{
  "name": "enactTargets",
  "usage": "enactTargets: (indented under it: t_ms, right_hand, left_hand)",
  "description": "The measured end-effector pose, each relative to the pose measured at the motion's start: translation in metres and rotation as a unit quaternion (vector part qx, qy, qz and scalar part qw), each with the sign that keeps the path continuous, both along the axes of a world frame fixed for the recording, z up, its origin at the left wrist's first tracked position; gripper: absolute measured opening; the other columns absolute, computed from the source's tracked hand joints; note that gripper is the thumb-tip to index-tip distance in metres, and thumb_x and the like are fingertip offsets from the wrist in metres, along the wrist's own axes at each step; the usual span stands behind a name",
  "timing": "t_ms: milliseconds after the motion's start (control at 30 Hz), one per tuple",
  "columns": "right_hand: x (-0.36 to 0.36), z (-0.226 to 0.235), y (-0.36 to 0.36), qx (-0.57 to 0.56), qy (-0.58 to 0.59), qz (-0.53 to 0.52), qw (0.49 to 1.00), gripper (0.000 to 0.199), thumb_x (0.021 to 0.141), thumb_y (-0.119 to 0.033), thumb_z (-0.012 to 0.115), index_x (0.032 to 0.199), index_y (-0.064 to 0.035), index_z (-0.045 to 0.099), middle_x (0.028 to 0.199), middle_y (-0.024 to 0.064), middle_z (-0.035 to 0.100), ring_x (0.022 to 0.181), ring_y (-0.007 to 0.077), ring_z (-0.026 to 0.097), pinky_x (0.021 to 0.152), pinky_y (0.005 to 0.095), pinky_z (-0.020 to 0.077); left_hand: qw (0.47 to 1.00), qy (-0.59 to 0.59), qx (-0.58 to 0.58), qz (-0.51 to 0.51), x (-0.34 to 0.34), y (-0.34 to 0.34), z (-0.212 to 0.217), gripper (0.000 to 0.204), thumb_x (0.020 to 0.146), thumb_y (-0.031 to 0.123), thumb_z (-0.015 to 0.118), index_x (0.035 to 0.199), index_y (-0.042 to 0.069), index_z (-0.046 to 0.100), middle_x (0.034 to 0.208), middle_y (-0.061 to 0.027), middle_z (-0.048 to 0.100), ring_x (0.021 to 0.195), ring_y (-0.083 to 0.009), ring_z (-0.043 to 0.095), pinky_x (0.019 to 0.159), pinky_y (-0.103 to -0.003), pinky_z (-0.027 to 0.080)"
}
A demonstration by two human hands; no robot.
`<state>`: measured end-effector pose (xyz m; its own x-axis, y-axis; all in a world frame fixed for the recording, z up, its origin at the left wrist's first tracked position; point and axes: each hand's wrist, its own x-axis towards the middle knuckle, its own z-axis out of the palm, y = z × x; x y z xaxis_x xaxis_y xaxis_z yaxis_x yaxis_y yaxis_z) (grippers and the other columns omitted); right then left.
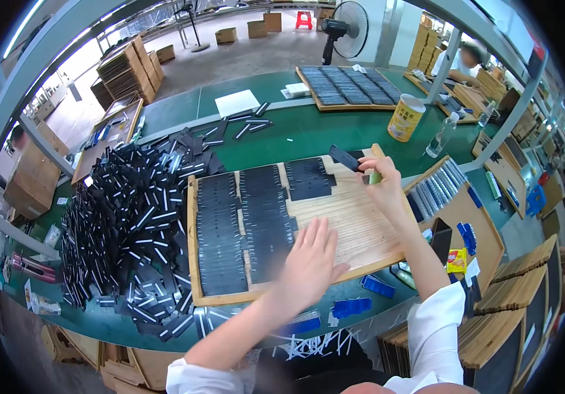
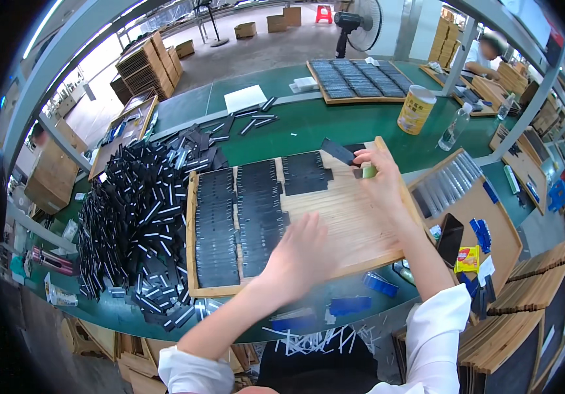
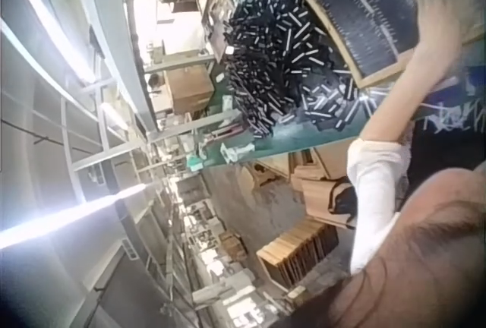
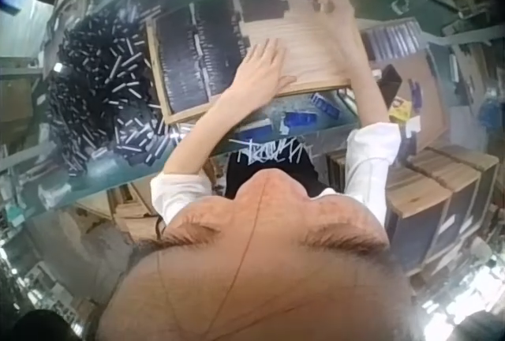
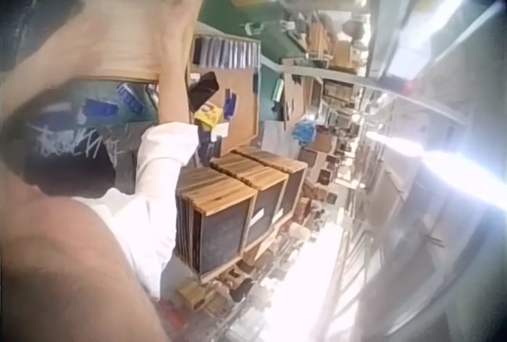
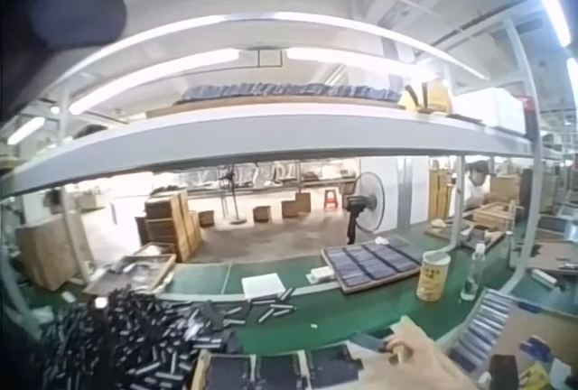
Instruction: The person assembles small electronic components by sticking black plates and blue strips together with adhesive tape, then organizes the assembled components into a wooden tray. The adhesive tape is applied using a hand applicator.
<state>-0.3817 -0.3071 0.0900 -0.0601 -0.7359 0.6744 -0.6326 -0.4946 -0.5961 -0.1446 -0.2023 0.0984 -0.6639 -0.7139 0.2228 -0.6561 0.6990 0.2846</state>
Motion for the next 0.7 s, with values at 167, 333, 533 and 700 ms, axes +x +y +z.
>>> enactTargets:
  t_ms: [167, 333, 533, 700]
  right_hand:
    - [0.002, -0.002, 0.007, -0.008, -0.007, -0.009, 1.0, 0.025, 0.069, 0.005, 0.075, 0.089, -0.0055, 0.064, 0.101, 0.0066, 0.07, 0.095, 0.0248, 0.061, 0.081, 0.0347, 0.0501]
    - [0.009, 0.004, 0.01, 0.006, 0.001, 0.011, 1.0, 0.024, 0.07, 0.007, 0.073, 0.088, -0.0055, 0.064, 0.101, 0.0062, 0.07, 0.093, 0.0248, 0.06, 0.08, 0.0355, 0.0504]
    - [0.017, 0.001, 0.009, -0.01, 0.052, 0.046, 0.998, 0.023, 0.068, 0.006, 0.074, 0.085, -0.0053, 0.064, 0.099, 0.0066, 0.07, 0.091, 0.0266, 0.059, 0.079, 0.0357, 0.0506]
    - [0.027, 0.0, 0.01, -0.036, 0.085, 0.058, 0.994, 0.021, 0.068, 0.004, 0.074, 0.084, -0.0054, 0.064, 0.097, 0.0071, 0.069, 0.089, 0.0281, 0.059, 0.079, 0.036, 0.0505]
  left_hand:
    - [0.992, -0.102, -0.018, 0.067, -0.032, -0.045, -0.019, 0.09, 0.09, 0.068, 0.044, 0.14, -0.007, 0.04, 0.15, -0.0291, 0.032, 0.144, -0.0403, 0.025, 0.117, -0.05, 0.018]
    - [0.987, -0.128, -0.015, 0.094, -0.04, -0.052, -0.023, 0.092, 0.089, 0.069, 0.043, 0.144, -0.005, 0.037, 0.151, -0.0287, 0.031, 0.144, -0.0417, 0.024, 0.117, -0.051, 0.016]
    - [0.99, -0.099, -0.053, 0.084, -0.038, -0.056, -0.03, 0.089, 0.089, 0.066, 0.047, 0.141, -0.005, 0.04, 0.148, -0.0301, 0.034, 0.141, -0.0435, 0.028, 0.116, -0.052, 0.02]
    - [0.987, 0.019, -0.149, 0.062, -0.03, -0.053, -0.035, 0.081, 0.086, 0.06, 0.057, 0.13, -0.008, 0.051, 0.135, -0.0341, 0.047, 0.13, -0.0468, 0.043, 0.11, -0.055, 0.029]
